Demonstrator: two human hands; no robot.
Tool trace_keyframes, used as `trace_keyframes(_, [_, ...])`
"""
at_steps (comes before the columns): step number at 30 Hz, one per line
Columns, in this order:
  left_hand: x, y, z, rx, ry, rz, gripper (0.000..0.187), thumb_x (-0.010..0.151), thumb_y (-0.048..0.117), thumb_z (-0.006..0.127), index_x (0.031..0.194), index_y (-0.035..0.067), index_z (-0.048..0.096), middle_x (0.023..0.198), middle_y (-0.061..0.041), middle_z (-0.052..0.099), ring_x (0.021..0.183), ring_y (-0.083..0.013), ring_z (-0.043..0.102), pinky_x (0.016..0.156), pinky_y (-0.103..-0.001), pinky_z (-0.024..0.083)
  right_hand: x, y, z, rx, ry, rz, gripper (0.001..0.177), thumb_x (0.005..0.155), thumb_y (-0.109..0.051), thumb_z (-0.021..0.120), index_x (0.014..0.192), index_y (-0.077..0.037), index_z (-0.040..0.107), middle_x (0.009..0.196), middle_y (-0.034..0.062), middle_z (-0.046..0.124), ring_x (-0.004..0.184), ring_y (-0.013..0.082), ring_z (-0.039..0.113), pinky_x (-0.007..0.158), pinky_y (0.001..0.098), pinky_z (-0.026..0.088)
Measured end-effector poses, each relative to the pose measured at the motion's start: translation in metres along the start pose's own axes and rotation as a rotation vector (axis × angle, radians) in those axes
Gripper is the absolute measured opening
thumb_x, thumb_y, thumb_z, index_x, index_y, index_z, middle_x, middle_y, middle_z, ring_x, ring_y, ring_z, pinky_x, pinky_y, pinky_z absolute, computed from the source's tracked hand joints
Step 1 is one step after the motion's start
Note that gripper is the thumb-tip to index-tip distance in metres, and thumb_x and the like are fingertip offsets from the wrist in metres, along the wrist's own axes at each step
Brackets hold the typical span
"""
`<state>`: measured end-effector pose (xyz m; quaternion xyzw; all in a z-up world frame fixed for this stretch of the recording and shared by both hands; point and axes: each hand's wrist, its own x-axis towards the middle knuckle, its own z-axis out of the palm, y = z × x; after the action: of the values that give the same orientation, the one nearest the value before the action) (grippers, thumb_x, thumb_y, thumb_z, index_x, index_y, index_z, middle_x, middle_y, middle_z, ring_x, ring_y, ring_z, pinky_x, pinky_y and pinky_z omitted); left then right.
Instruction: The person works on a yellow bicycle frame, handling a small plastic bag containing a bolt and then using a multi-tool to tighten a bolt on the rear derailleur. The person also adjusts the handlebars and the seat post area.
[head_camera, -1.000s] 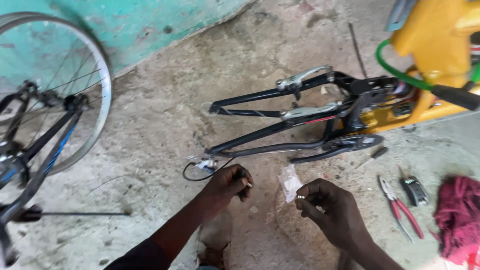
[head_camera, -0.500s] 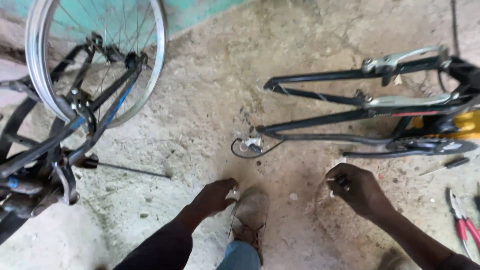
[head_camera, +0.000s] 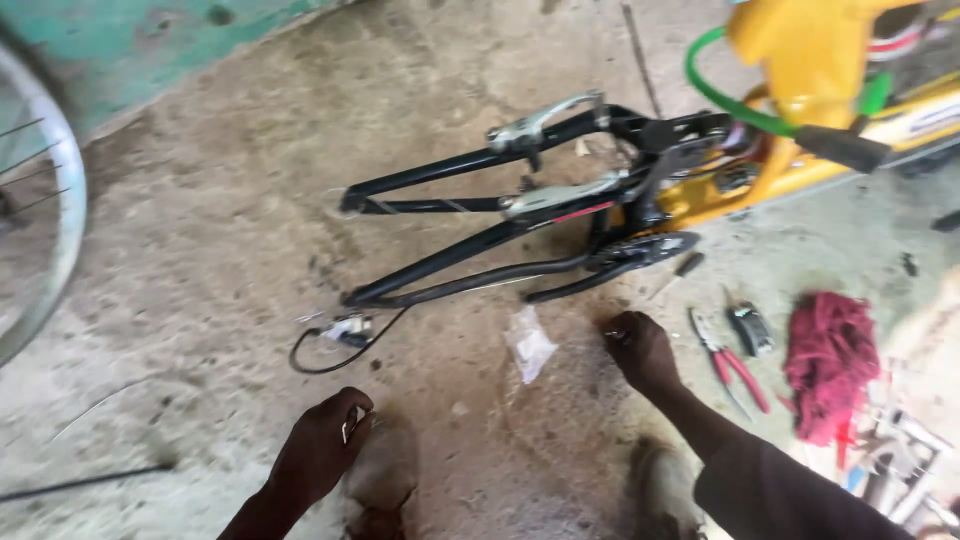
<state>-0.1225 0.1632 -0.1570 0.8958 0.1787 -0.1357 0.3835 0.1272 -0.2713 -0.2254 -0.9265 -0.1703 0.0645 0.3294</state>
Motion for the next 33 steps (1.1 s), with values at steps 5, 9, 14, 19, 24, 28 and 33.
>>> trace_keyframes(5, [0.013, 0.077, 0.000, -0.070, -0.109, 0.170, 0.017, 0.085, 0.024, 0.076, 0.100, 0.020, 0.067, 0.072, 0.002, 0.071, 0.063, -0.0159, 0.068, 0.061, -0.031, 0.054, -0.001, -0.005, -0.006, 0.050, -0.016, -0.096, 0.016, 0.075, -0.005, 0.072, 0.090, -0.005, 0.068, 0.084, 0.0103, 0.067, 0.067, 0.0251, 0.063, 0.062, 0.0358, 0.052])
trace_keyframes(9, [0.025, 0.149, -0.027, 0.082, -0.342, 0.387, 0.015, 0.093, 0.028, 0.071, 0.101, 0.020, 0.061, 0.081, 0.003, 0.071, 0.066, -0.0146, 0.068, 0.058, -0.033, 0.053, -0.005, -0.013, -0.010, 0.042, -0.144, -0.139, 0.016, 0.069, -0.001, 0.071, 0.082, -0.008, 0.067, 0.085, 0.0067, 0.070, 0.070, 0.0239, 0.066, 0.064, 0.0355, 0.053])
trace_keyframes(14, [0.062, 0.203, -0.030, 0.000, -0.355, 0.655, 0.012, 0.090, 0.018, 0.069, 0.094, 0.014, 0.059, 0.080, -0.003, 0.071, 0.065, -0.0195, 0.066, 0.057, -0.034, 0.054, -0.023, 0.006, -0.008, -0.057, -0.165, -0.165, 0.009, 0.082, -0.013, 0.069, 0.091, -0.011, 0.066, 0.094, 0.0082, 0.067, 0.073, 0.0278, 0.065, 0.063, 0.0406, 0.053])
trace_keyframes(19, [0.080, 0.259, -0.040, -0.076, -0.284, 0.610, 0.015, 0.087, 0.015, 0.074, 0.094, 0.009, 0.063, 0.070, -0.003, 0.063, 0.058, -0.0190, 0.057, 0.054, -0.036, 0.047, -0.016, 0.004, 0.005, -0.092, -0.221, -0.072, 0.040, 0.079, -0.017, 0.076, 0.117, -0.017, 0.065, 0.113, 0.0067, 0.064, 0.078, 0.0289, 0.073, 0.070, 0.0421, 0.058])
trace_keyframes(24, [0.069, 0.273, -0.030, -0.258, -0.214, 0.338, 0.013, 0.091, 0.016, 0.071, 0.099, 0.007, 0.067, 0.075, -0.003, 0.059, 0.063, -0.0138, 0.052, 0.056, -0.032, 0.044, 0.007, -0.114, -0.055, 0.234, -0.118, 0.128, 0.021, 0.084, -0.023, 0.075, 0.096, -0.007, 0.078, 0.073, 0.0039, 0.074, 0.056, 0.0150, 0.061, 0.055, 0.0308, 0.051])
trace_keyframes(28, [0.058, 0.272, -0.023, -0.317, -0.174, 0.305, 0.015, 0.086, 0.015, 0.077, 0.096, 0.009, 0.067, 0.070, -0.002, 0.058, 0.059, -0.0133, 0.050, 0.053, -0.031, 0.041, 0.016, -0.185, -0.083, 0.974, -0.311, 0.299, 0.033, 0.100, -0.021, 0.059, 0.110, 0.007, 0.073, 0.076, 0.0134, 0.066, 0.066, 0.0220, 0.062, 0.063, 0.0374, 0.056])
trace_keyframes(33, [0.053, 0.283, -0.034, -0.132, -0.300, 0.231, 0.061, 0.079, 0.027, 0.084, 0.125, 0.005, 0.049, 0.103, -0.012, 0.071, 0.090, -0.0244, 0.072, 0.076, -0.039, 0.058, 0.013, -0.235, -0.087, 1.217, -0.380, 0.675, 0.043, 0.110, -0.025, 0.039, 0.118, 0.010, 0.063, 0.097, 0.0211, 0.061, 0.082, 0.0267, 0.051, 0.071, 0.0413, 0.042])
